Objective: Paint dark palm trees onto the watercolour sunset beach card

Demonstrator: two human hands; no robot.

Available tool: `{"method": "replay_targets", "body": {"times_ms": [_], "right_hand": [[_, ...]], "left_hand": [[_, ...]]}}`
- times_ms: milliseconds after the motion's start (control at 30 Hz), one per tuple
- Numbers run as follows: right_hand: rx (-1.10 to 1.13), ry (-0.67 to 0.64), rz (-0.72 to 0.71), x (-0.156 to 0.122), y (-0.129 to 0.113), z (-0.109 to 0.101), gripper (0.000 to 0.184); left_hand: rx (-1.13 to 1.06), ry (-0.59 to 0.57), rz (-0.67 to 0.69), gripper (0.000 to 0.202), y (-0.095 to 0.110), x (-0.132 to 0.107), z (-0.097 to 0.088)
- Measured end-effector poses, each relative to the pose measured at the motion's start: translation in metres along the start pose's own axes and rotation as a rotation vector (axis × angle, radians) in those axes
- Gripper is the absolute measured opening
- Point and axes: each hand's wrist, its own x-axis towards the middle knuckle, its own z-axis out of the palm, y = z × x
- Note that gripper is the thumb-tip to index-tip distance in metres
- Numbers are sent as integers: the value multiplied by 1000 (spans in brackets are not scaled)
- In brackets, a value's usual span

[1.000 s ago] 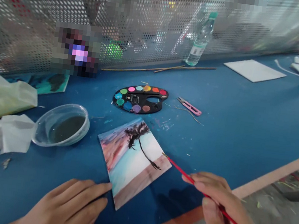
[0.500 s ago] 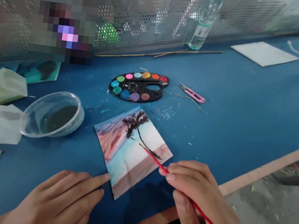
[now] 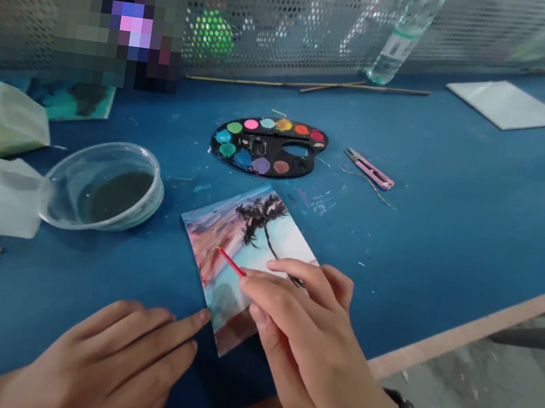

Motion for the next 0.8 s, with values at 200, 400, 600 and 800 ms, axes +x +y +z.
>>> {"method": "replay_targets", "body": {"times_ms": [200, 400, 600, 800], "right_hand": [[-67, -7, 59, 1, -1, 6, 30], [-64, -21, 60, -2, 1, 5, 31], [-66, -50, 29, -4, 1, 5, 32], [-33, -34, 14, -7, 1, 4, 34]], "left_hand": [[22, -50, 2, 27, -2, -2, 4], [34, -72, -10, 34, -4, -4, 6], [41, -4, 18, 31, -5, -2, 5], [-1, -5, -50, 33, 0, 0, 4]]}}
